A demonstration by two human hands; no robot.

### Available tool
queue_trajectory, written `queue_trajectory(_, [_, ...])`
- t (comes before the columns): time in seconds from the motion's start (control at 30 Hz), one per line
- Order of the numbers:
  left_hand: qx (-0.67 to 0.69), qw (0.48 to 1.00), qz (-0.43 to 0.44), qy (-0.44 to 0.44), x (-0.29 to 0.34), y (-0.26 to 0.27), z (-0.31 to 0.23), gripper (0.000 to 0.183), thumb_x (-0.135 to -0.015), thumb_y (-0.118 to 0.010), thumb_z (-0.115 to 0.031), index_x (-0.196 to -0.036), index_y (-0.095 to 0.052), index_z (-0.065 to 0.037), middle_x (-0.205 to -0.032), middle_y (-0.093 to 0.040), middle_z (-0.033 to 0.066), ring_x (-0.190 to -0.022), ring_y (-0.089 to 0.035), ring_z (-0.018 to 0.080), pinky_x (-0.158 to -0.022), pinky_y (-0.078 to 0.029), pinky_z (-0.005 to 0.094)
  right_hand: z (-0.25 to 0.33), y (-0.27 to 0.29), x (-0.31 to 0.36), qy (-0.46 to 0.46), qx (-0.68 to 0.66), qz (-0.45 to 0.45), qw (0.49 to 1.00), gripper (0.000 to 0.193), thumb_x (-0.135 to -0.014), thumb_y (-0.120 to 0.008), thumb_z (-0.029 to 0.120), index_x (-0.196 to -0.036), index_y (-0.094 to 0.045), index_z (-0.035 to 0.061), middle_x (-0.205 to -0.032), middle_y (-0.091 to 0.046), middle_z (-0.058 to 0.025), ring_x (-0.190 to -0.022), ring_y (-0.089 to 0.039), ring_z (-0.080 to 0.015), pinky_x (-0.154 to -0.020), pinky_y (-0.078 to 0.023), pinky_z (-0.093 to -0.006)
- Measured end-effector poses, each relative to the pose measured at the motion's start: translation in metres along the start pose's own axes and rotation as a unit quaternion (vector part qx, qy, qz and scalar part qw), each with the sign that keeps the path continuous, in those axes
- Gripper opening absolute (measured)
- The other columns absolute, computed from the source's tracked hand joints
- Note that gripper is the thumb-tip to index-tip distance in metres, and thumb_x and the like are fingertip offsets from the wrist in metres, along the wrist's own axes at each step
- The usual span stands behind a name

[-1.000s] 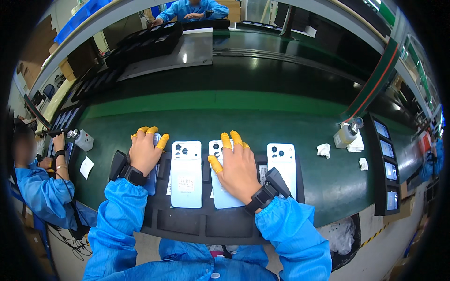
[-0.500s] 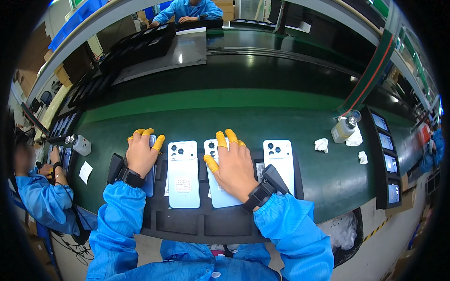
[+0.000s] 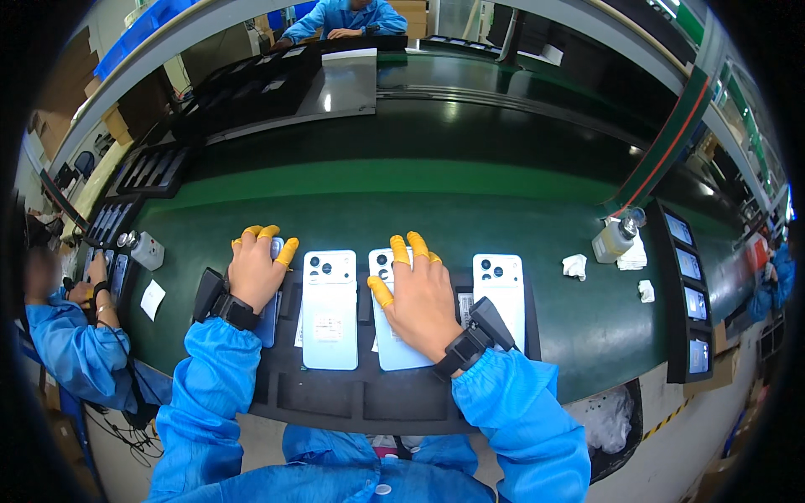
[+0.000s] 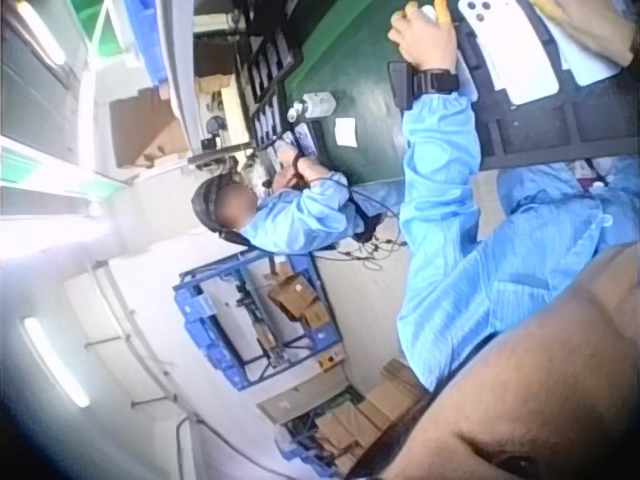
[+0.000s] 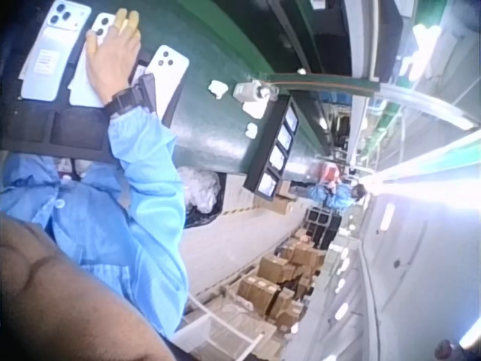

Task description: The recorder cleans the back covers of mobile phones on an assembly line using a cleaning cloth.

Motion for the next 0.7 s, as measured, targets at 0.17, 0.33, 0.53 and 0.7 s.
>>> queue_trajectory(0.17, [-0.004,1.0,-0.008,-0.003,-0.0022,-0.004,0.0026,0.047,-0.09,-0.061,-0.039,-0.12,-0.061,-0.003,-0.123,-0.054,0.0209,-0.11,-0.054,0.0392,-0.089,-0.049,0.0466,-0.0024,-0.0029,-0.0005,-0.013,-0.008,0.013,1.0,0.055,-0.091,-0.059,0.032,-0.128,-0.049,-0.008,-0.133,-0.043,-0.0309,-0.107,-0.05,-0.0428,-0.096,-0.039,-0.0479])
queue_trajectory(0.33, [0.002,1.0,-0.002,0.001,-0.0005,-0.001,0.0019,0.046,-0.09,-0.061,-0.036,-0.121,-0.061,-0.002,-0.122,-0.054,0.0214,-0.11,-0.054,0.039,-0.09,-0.049,0.0461,-0.0008,-0.0004,-0.0003,-0.006,-0.01,-0.007,1.0,0.055,-0.091,-0.059,0.032,-0.128,-0.049,-0.0075,-0.133,-0.043,-0.031,-0.108,-0.049,-0.0432,-0.095,-0.039,-0.0479])
queue_trajectory(0.53, [-0.015,1.0,0.016,-0.003,0.0,-0.0047,0.0023,0.043,-0.089,-0.062,-0.032,-0.119,-0.062,-0.001,-0.12,-0.055,0.0222,-0.107,-0.056,0.0387,-0.089,-0.049,0.0451,-0.0026,-0.0025,0.0011,-0.009,-0.001,0.013,1.0,0.056,-0.091,-0.059,0.033,-0.129,-0.048,-0.007,-0.133,-0.043,-0.0298,-0.11,-0.049,-0.0429,-0.096,-0.039,-0.0478])
queue_trajectory(0.7, [-0.015,1.0,-0.005,-0.007,-0.0005,-0.0032,0.0021,0.046,-0.09,-0.061,-0.035,-0.121,-0.061,-0.001,-0.12,-0.055,0.0215,-0.107,-0.056,0.0386,-0.088,-0.05,0.0453,-0.0008,-0.0005,0.0003,-0.01,-0.003,0.0,1.0,0.058,-0.091,-0.058,0.033,-0.131,-0.046,-0.0066,-0.134,-0.043,-0.0287,-0.112,-0.048,-0.0426,-0.097,-0.039,-0.0481])
Point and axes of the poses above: each hand's wrist, its own x-axis away from the middle knuckle, its own y-axis out of the back of the hand, z = x × y, the point moved 6 cm from there along -x, towards the middle knuckle
